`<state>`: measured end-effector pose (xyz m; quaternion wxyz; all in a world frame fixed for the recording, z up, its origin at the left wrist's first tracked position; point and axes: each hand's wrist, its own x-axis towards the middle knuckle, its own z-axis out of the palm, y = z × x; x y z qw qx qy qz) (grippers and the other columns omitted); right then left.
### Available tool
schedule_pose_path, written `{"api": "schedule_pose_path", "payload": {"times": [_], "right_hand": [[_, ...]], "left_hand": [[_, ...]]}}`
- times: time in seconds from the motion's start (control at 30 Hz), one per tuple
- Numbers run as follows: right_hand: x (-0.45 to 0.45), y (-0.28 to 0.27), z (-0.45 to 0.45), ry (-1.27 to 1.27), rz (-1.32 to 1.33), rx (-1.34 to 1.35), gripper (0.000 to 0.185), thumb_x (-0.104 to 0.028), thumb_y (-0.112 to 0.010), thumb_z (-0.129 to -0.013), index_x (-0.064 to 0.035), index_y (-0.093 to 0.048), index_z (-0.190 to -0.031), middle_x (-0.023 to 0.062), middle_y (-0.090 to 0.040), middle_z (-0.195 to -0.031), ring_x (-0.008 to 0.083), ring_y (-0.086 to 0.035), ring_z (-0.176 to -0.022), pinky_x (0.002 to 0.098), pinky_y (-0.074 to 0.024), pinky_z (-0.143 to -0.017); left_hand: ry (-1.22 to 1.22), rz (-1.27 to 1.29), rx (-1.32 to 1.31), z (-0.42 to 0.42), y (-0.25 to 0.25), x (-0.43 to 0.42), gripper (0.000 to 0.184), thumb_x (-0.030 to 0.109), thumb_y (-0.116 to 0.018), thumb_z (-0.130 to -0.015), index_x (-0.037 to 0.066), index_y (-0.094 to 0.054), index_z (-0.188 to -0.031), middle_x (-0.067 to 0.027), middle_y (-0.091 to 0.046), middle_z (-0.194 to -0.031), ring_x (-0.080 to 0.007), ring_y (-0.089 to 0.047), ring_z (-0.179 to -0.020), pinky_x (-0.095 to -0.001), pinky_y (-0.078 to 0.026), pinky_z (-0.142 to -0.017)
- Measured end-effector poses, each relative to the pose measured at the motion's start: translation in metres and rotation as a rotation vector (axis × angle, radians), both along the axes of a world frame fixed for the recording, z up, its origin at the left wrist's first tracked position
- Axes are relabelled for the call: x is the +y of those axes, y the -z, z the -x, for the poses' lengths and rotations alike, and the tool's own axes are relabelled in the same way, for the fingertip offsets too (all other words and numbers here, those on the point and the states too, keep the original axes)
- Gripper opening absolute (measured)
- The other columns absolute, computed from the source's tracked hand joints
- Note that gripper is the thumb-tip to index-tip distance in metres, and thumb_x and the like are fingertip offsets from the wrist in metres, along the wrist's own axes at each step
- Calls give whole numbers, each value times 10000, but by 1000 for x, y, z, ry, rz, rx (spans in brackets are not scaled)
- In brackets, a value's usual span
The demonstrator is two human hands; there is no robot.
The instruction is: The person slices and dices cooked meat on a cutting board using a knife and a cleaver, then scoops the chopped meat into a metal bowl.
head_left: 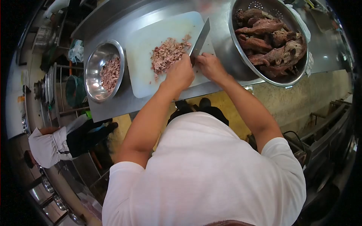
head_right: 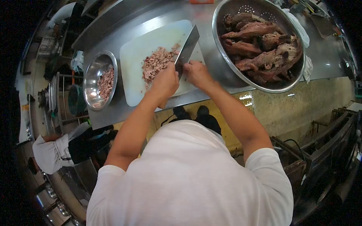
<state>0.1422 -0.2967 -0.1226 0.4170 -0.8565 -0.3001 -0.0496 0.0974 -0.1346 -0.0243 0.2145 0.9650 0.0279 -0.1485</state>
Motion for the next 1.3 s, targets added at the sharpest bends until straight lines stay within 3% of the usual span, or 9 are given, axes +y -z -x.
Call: {"api": "schedule_pose_path", "payload": {"times": [0.13,0.57,0.97,1.03,1.07,1.13,1.17,1.23,1.3], "right_hand": [[-4,2,1,-7,-5,14,59,-55,-699,-847,-46,-673,-900,160,-600,-840,402,-634,-819,484,-515,-726],[-7,9,-1,-3,-1,-76,66,-48,-692,-856,-46,-682,-921,156,-588,-836,387,-628,-829,469,-521,-728],[-10,2,3,-15,35,-13,36,-57,-647,-876,-24,-652,-887,174,-596,-862,415,-613,-854,494,-507,-756],[-13,7,6,11,39,55,285,-149,-727,-885,-59,-668,-1149,184,-626,-1107,408,-626,-1047,467,-533,-865],[-14,3,8,7,35,55,285,-149,-727,-885,-59,-668,-1149,184,-626,-1107,408,-626,-1047,467,-533,-865],[-16,-10,15,58,159,-106,840,-457,-824,-821,-24,-486,-1457,274,-471,-1461,480,-466,-1354,521,-425,-1100],[-15,-10,15,45,152,-107,840,-457,-824,-821,-24,-486,-1457,274,-471,-1461,480,-466,-1354,521,-425,-1100],[-7,-10,9,70,505,-29,1361,-751,-805,-661,39,-211,-1596,346,-206,-1630,533,-190,-1516,576,-198,-1241],[10,-10,0,55,570,-14,1441,-818,-770,-616,62,-185,-1595,341,-194,-1641,528,-168,-1526,573,-158,-1251]], "left_hand": [[56,19,29,-2,-22,2,240,159,-525,-1011,-53,-505,-1121,-352,-673,-984,-529,-646,-972,-607,-490,-880],[-6,-35,-9,7,5,-13,256,181,-529,-1015,-47,-513,-1131,-358,-673,-960,-521,-659,-958,-589,-499,-877],[-23,182,-92,5,2,33,238,195,-551,-1006,-35,-548,-1070,-305,-684,-968,-498,-660,-927,-566,-507,-840],[-100,192,-94,22,-15,58,221,200,-548,-1001,-12,-550,-1063,-289,-693,-1002,-502,-657,-972,-574,-499,-858],[-142,133,-133,33,-25,72,215,208,-549,-1004,0,-548,-1059,-273,-699,-978,-504,-660,-960,-576,-501,-843],[-189,25,-141,52,-25,107,205,210,-542,-1005,11,-543,-1054,-277,-697,-934,-510,-663,-935,-589,-501,-824],[-236,-79,-147,60,-22,117,194,212,-536,-1006,22,-538,-1050,-281,-695,-889,-516,-666,-910,-603,-501,-806],[-252,-167,-160,73,-3,128,194,227,-535,-1017,38,-515,-1058,-287,-675,-851,-523,-648,-868,-605,-489,-765],[-221,-226,-149,82,19,135,191,253,-526,-1031,75,-487,-1088,-312,-650,-844,-537,-628,-874,-638,-452,-750]]}}
